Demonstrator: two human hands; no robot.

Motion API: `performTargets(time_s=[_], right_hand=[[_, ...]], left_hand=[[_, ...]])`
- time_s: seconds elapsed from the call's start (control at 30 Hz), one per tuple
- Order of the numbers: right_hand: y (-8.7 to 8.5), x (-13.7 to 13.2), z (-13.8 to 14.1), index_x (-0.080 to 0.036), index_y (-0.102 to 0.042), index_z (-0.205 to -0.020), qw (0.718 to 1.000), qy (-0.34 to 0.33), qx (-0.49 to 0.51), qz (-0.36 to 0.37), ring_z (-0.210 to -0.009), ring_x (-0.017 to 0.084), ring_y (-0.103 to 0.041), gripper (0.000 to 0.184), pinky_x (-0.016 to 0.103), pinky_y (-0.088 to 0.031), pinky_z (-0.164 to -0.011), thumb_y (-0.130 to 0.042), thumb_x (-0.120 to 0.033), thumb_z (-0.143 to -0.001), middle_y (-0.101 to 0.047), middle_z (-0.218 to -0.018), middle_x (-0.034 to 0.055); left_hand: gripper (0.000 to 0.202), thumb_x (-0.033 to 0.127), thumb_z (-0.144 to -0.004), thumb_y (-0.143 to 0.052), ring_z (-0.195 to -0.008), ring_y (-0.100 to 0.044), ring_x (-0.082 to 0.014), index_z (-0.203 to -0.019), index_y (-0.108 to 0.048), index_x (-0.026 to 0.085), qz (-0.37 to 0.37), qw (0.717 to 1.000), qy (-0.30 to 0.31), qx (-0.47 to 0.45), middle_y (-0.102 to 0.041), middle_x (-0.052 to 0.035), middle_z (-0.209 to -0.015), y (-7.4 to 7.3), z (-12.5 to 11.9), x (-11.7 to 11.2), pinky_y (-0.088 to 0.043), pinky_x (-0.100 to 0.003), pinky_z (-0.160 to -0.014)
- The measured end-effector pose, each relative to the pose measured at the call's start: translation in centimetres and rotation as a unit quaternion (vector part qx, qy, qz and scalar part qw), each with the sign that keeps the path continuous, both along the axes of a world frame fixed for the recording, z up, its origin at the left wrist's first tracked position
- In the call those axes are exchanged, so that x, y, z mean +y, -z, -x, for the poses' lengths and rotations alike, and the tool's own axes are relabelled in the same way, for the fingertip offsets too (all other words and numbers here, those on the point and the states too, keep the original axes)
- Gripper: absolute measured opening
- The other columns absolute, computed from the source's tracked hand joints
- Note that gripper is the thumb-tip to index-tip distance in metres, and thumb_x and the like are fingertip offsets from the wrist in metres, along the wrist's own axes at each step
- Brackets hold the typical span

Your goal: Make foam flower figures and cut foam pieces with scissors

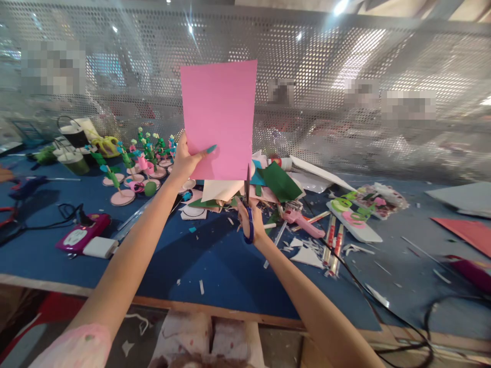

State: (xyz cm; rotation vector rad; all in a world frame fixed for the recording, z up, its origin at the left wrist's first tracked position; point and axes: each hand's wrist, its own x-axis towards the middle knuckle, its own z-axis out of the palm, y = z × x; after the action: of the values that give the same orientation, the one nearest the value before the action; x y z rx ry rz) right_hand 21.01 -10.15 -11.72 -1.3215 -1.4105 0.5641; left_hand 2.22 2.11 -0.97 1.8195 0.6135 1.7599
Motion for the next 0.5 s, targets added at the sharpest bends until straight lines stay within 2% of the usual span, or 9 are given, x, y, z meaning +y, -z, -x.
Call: performTargets(time_s=[0.5], right_hand=[[-0.01,-0.08,-0.01,-0.018,-0.062,-0.095,1.000,0.004,-0.008,0.011,-0.056,0.021,-0.060,0.048,0.028,-0.046,-0.048,-0.046,-0.061,-0.085,-0.058,-0.055,0.0019]], left_hand=[[0.080,0.052,-0.059,-0.081,-0.116,-0.059,-0.0294,-0.126,-0.047,0.025,0.003,1.000,0.000,-0.006,-0.062,-0.0111,-0.121,0.01,0.01,0.00,-0.044,-0.052,-0.105]])
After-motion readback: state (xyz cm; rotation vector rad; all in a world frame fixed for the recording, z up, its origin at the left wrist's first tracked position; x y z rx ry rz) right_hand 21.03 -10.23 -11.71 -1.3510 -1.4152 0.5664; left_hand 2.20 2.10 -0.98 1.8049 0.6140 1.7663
